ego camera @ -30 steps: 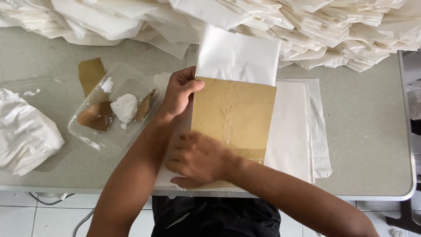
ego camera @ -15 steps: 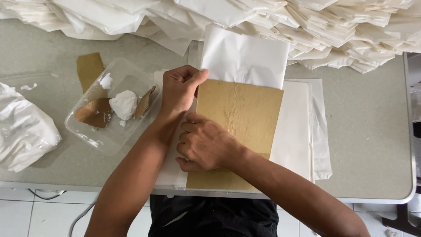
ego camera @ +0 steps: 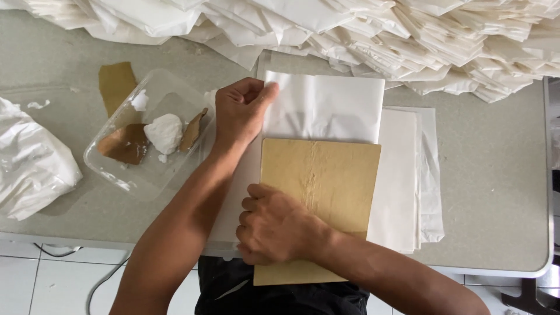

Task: Applying glue to a cardboard template and wrapping it with white paper sheets to create a finished component.

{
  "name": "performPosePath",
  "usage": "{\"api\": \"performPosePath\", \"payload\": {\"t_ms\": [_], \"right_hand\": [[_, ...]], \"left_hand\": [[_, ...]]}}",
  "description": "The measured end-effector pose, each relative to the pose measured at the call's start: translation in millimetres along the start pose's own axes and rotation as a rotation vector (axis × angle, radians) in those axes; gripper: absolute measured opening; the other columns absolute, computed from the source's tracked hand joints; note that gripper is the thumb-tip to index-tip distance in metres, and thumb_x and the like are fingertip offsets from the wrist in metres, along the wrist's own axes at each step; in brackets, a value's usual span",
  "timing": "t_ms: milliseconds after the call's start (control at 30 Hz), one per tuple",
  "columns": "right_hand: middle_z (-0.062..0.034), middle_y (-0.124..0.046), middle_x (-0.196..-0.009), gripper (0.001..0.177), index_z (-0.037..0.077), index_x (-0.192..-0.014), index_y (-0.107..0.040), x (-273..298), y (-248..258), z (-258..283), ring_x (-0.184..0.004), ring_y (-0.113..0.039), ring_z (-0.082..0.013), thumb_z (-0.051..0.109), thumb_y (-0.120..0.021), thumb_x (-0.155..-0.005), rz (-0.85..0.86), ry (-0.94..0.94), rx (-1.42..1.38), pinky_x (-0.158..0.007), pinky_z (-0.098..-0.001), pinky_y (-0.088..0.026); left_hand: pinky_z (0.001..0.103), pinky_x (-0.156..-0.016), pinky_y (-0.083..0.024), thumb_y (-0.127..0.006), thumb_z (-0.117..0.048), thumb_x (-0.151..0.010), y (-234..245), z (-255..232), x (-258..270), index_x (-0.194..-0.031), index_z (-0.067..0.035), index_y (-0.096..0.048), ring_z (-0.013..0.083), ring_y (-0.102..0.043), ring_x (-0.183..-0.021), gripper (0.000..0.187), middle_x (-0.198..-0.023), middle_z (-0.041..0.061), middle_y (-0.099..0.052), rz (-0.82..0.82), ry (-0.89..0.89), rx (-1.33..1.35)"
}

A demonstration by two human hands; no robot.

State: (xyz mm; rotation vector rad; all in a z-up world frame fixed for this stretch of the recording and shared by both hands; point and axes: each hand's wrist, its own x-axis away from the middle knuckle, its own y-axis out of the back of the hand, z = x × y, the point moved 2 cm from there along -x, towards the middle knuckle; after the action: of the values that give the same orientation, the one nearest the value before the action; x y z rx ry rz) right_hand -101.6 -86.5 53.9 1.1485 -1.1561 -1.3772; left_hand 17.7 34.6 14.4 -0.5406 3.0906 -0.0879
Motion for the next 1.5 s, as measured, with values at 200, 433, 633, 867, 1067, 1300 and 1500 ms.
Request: {"api": "performPosePath", "payload": {"t_ms": [200,433,633,867,1067,1300,1500], "right_hand": [[-0.0026,-0.057,-0.050,0.044,0.017,-0.053,-0.063,2,-5,-3,-0.051,-0.050,-0.0226,0.039,-0.062,-0.091,-0.042,0.007,-0.053,-0.070,-0.0386,-0.040],[-0.0044,-0.060,-0.055,0.048,0.014,-0.058,-0.061,-2,-16,-20,-0.054,-0.050,-0.0252,0.043,-0.051,-0.096,-0.130,0.036,-0.125,-0.073,-0.0414,-0.039],[-0.0088,-0.072,-0.072,0.076,0.010,-0.075,-0.072,0,-30,-33,-0.070,-0.065,-0.0279,0.067,-0.028,-0.098,-0.208,0.039,-0.124,-0.088,-0.0425,-0.048],[-0.0110,-0.062,-0.056,0.093,0.006,-0.063,-0.067,0,-21,-24,-0.054,-0.056,-0.0277,0.086,-0.023,-0.081,-0.159,0.136,-0.089,-0.083,-0.0429,-0.047],[-0.0101,-0.065,-0.075,0.067,0.007,-0.069,-0.060,11,-18,-21,-0.071,-0.059,-0.0298,0.063,-0.038,-0.100,-0.322,0.179,-0.181,-0.082,-0.0412,-0.047],[-0.0066,-0.071,-0.079,0.062,0.009,-0.084,-0.071,17,15,-45,-0.075,-0.070,-0.0277,0.056,-0.035,-0.104,-0.545,0.091,-0.138,-0.077,-0.0420,-0.059],[-0.0058,-0.070,-0.064,0.030,0.012,-0.068,-0.077,69,13,-138,-0.059,-0.068,-0.0288,0.026,-0.071,-0.093,-0.988,-0.055,-0.344,-0.059,-0.0409,-0.058]], "left_hand": [[0.020,-0.058,-0.034,-0.069,-0.033,-0.098,-1,-2,-1,-0.089,-0.011,-0.076,0.0020,-0.036,-0.058,0.025,-0.058,-0.011,-0.045,0.019,-0.087,0.089],[0.018,-0.058,-0.046,-0.062,-0.047,-0.096,-3,-5,8,-0.149,-0.007,-0.044,0.0077,-0.058,-0.071,0.068,-0.124,0.013,-0.063,0.076,-0.161,-0.132],[0.044,-0.090,-0.068,-0.065,-0.029,-0.101,-7,0,15,-0.149,-0.009,-0.037,0.0378,-0.070,-0.115,0.059,-0.157,0.023,-0.035,0.120,-0.379,-0.247],[0.046,-0.101,-0.051,-0.055,-0.032,-0.103,-15,-7,14,-0.115,-0.002,-0.063,0.0316,-0.066,-0.106,0.033,-0.111,0.018,-0.069,0.234,-0.810,-0.511],[0.045,-0.094,-0.053,-0.073,-0.035,-0.093,-26,-1,24,-0.105,-0.012,-0.076,0.0202,-0.069,-0.096,0.026,-0.107,0.001,-0.075,0.627,-0.792,-0.817],[0.044,-0.088,-0.051,-0.072,-0.044,-0.094,-20,4,15,-0.102,-0.009,-0.076,0.0253,-0.067,-0.104,0.036,-0.111,0.005,-0.074,0.560,-0.833,-0.802],[0.046,-0.109,-0.046,-0.064,-0.038,-0.096,-22,17,15,-0.112,-0.017,-0.076,0.0261,-0.062,-0.128,0.029,-0.124,0.002,-0.072,0.528,-0.707,-0.932]]}}
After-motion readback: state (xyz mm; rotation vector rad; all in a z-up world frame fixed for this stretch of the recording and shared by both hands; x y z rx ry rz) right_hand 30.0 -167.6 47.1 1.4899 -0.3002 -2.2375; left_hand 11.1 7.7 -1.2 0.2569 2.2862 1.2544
